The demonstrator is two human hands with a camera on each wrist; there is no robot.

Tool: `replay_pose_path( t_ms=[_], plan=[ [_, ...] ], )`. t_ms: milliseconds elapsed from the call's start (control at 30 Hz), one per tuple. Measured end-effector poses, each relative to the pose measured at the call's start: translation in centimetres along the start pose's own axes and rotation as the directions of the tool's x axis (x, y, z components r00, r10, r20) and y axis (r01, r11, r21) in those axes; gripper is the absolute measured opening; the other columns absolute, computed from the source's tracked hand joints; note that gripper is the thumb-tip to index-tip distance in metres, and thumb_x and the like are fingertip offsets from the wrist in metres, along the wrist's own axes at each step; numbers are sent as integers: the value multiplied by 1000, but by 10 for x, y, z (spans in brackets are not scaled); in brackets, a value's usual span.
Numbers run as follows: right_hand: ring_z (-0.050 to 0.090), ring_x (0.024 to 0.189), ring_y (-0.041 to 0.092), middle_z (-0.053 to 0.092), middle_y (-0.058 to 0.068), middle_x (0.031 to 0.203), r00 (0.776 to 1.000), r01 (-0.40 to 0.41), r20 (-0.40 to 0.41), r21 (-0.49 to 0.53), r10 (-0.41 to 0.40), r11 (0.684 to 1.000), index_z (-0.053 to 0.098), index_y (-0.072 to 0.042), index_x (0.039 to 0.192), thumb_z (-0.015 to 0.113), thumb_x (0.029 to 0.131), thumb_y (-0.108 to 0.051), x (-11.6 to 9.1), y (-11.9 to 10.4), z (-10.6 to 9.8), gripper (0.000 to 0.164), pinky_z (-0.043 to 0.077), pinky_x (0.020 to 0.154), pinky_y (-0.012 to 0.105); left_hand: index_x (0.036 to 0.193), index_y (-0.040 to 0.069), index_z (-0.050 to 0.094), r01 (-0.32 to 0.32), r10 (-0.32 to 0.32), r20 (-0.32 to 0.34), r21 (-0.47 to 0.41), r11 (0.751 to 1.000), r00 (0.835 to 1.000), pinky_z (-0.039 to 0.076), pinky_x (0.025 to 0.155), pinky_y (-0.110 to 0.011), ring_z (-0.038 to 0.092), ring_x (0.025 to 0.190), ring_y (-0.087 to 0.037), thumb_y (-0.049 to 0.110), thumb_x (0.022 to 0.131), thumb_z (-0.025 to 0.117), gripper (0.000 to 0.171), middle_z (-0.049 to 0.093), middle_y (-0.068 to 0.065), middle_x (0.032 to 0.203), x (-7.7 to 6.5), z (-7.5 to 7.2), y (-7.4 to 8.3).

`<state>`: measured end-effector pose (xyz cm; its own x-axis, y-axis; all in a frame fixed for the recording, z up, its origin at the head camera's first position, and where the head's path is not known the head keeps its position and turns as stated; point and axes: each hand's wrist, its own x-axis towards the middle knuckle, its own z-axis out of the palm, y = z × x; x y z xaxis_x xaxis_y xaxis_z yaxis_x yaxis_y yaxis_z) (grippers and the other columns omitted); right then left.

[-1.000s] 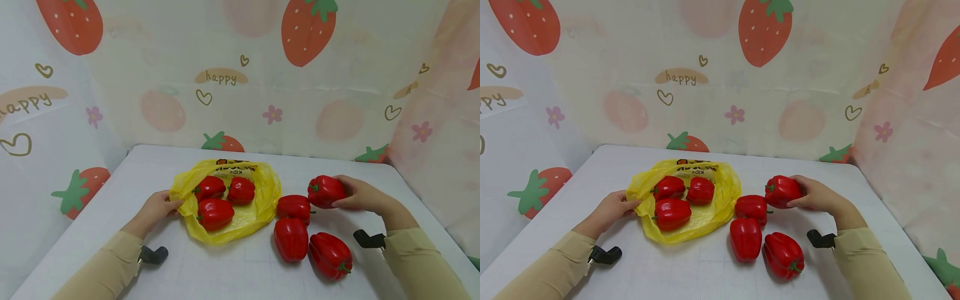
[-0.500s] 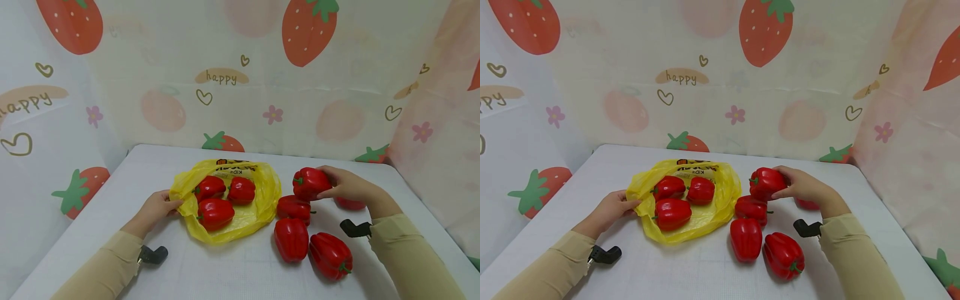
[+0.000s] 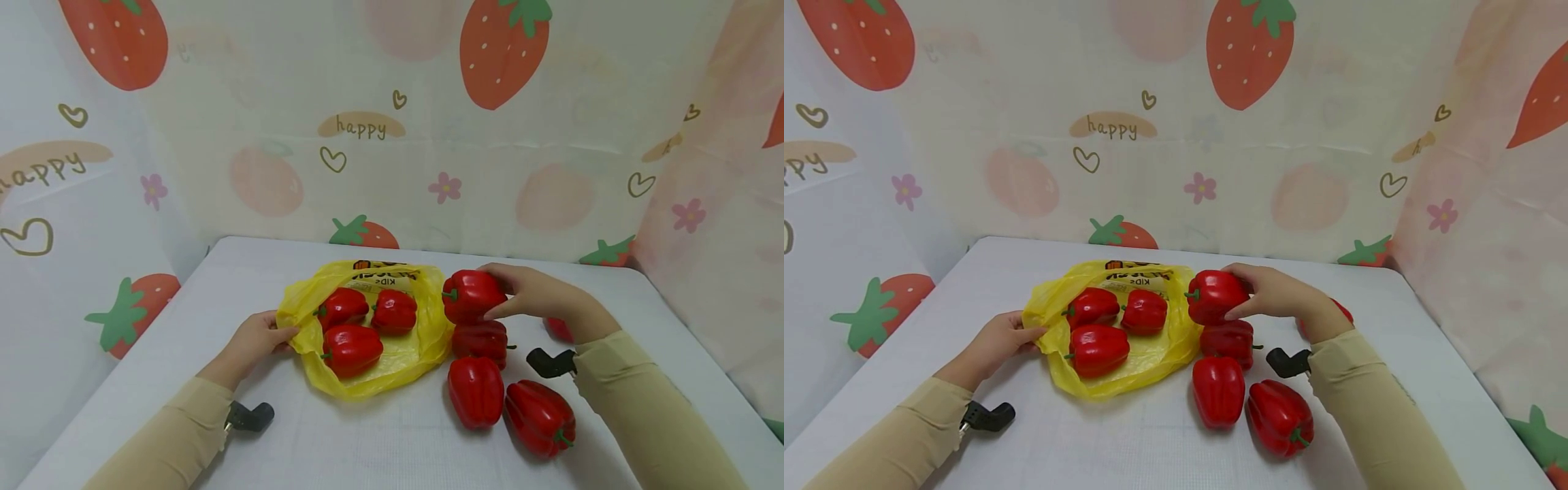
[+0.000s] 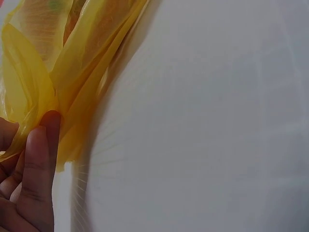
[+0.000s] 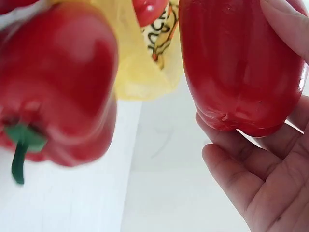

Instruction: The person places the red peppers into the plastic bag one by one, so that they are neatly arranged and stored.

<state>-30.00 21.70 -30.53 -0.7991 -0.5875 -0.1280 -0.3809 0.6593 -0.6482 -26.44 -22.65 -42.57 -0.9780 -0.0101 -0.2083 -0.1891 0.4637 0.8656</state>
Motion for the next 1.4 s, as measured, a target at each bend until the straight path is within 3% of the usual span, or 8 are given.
replay_pose_path(
  t_ms=[267,433,667,967,1200,1400],
  plan=[
    [46,119,29,53,8,126,995,56,84,5,-56,998,45,-16,128,72,78,-25,16,-11,9,57,45,91,46,118,-1,55,15,-15,0,4,1000,1000,52,68,-22,57,71,-14,26,87,62,42,63,-8,92,-1,1,0],
    [47,118,26,53,7,125,992,28,126,-55,-21,998,47,-15,128,72,78,-28,26,-7,20,57,48,89,42,118,-1,55,16,-16,3,4,1000,1000,52,68,-22,58,71,-14,26,87,62,42,63,-8,91,-3,1,0],
    [48,117,20,55,1,124,992,-2,129,-85,13,996,49,-19,127,74,76,-28,30,-12,25,58,48,88,39,116,-2,56,7,-7,-2,27,1000,1000,52,67,-22,57,69,-14,25,88,61,39,63,-7,88,-6,0,3],
    [49,117,22,55,2,124,988,19,154,-105,-3,994,49,-18,128,72,77,-30,30,-20,27,57,47,90,40,115,-3,56,4,-4,0,25,1000,1000,52,67,-22,57,69,-14,26,88,61,40,63,-7,87,-8,0,6],
    [49,116,22,56,3,123,990,-3,140,-110,19,994,50,-18,127,72,79,-24,26,-14,25,53,46,91,42,115,-3,56,0,0,-5,12,1000,1000,52,66,-22,57,68,-14,25,87,62,40,63,-6,87,-9,0,5],
    [49,116,26,55,4,123,992,-1,129,-110,15,994,49,-16,127,70,79,-29,20,-5,18,54,48,89,42,115,-2,56,14,-14,-9,18,1000,1000,52,66,-21,57,69,-14,26,87,62,40,63,-7,87,-8,-1,4]
  ],
)
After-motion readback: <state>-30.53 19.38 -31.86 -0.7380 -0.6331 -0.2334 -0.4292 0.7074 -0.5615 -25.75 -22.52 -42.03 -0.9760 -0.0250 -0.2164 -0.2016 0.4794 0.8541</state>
